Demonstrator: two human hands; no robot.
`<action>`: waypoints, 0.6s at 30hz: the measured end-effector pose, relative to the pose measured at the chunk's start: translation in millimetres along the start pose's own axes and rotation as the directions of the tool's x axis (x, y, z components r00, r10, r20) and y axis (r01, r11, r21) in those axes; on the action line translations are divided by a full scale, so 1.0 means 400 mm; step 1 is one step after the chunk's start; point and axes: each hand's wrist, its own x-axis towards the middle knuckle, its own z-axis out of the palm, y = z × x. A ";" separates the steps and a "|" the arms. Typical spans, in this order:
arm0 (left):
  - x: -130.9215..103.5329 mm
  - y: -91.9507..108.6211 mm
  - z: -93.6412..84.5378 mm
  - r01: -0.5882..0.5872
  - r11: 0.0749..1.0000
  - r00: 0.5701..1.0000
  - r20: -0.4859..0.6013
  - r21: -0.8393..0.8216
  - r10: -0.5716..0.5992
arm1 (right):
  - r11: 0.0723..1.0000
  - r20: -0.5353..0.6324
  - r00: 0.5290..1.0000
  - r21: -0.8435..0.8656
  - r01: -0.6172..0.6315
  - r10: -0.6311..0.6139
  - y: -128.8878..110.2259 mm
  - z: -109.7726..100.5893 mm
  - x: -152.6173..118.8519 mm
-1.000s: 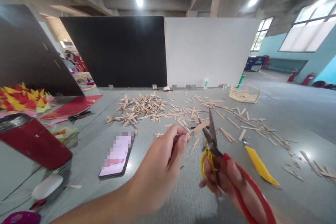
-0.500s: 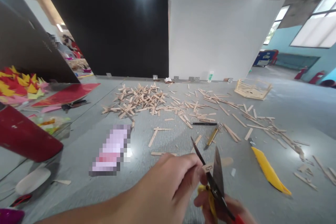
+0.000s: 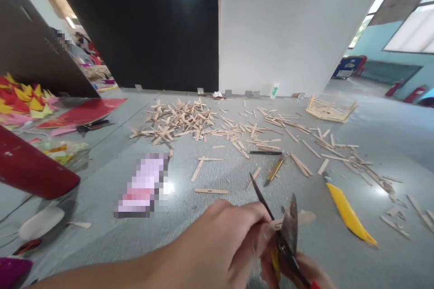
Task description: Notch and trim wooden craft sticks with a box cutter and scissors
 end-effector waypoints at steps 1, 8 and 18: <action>0.000 0.001 0.000 0.000 1.000 1.000 0.002 -0.006 0.000 | 1.000 0.000 1.000 -0.005 0.001 -0.001 0.001 0.000 0.000; 0.003 0.007 -0.005 -0.047 0.998 0.999 -0.017 -0.029 0.046 | 1.000 -0.002 1.000 -0.024 0.019 -0.020 0.026 0.002 0.030; 0.002 0.010 0.001 -0.076 0.994 0.997 -0.020 0.077 0.078 | 0.986 -0.013 0.989 -0.087 0.143 -0.145 -0.003 0.017 -0.021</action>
